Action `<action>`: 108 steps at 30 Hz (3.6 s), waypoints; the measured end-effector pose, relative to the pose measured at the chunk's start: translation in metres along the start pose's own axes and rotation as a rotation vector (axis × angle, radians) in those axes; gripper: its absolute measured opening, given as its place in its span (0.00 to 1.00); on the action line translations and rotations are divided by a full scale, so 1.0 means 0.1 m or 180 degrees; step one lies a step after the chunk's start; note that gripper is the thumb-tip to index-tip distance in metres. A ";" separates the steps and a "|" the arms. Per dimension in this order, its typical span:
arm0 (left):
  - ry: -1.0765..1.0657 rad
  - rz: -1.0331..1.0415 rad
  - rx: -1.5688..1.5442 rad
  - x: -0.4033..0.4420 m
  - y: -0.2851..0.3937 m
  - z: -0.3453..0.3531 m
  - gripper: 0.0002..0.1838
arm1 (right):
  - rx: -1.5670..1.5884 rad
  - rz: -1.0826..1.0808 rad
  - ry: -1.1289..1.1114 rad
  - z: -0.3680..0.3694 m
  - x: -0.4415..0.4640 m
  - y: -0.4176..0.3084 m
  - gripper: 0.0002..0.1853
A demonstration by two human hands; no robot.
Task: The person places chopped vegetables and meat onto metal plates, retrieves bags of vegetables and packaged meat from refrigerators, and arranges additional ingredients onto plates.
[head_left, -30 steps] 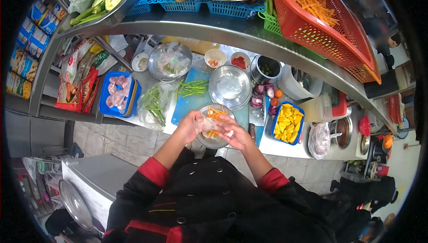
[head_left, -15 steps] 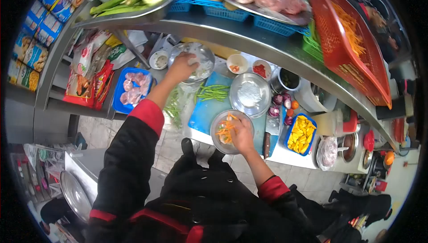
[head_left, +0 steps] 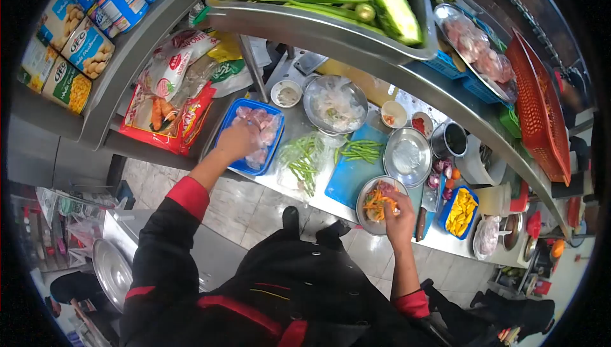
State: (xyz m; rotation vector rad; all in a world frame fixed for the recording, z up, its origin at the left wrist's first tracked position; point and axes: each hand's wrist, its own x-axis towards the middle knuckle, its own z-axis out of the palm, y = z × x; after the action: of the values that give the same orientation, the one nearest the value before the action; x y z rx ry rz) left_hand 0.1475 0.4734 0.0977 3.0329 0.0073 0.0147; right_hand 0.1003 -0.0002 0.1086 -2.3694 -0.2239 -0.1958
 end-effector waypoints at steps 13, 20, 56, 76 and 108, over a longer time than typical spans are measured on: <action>-0.0286 -0.0713 -0.4477 -0.07 -0.51 -0.35 0.06 | 0.0903 0.1019 -0.0493 0.10 -0.34 -0.36 0.10; -0.0693 -0.0424 -0.5240 -0.23 0.10 -0.77 0.08 | 0.2190 0.1116 -0.1283 0.69 -0.30 -0.62 0.15; -0.3940 -0.0801 -0.5296 -0.62 2.68 0.73 0.11 | 0.2666 0.1670 0.0590 0.42 -0.93 -0.41 0.12; -0.3543 -0.2353 -0.7689 -0.44 3.17 0.91 0.06 | 0.2697 0.1091 -0.0095 0.36 -0.34 0.39 0.16; -0.1856 -0.1356 -0.5469 -0.45 3.84 0.87 0.13 | 0.1948 0.0066 -0.1144 -0.09 -0.06 0.99 0.19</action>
State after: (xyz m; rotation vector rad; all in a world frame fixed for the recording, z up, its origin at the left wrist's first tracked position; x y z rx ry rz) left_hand 0.1049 0.0820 0.0527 1.2048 0.3627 -0.5548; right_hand 0.1148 -0.0773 0.0480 -1.7781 -0.3698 0.2790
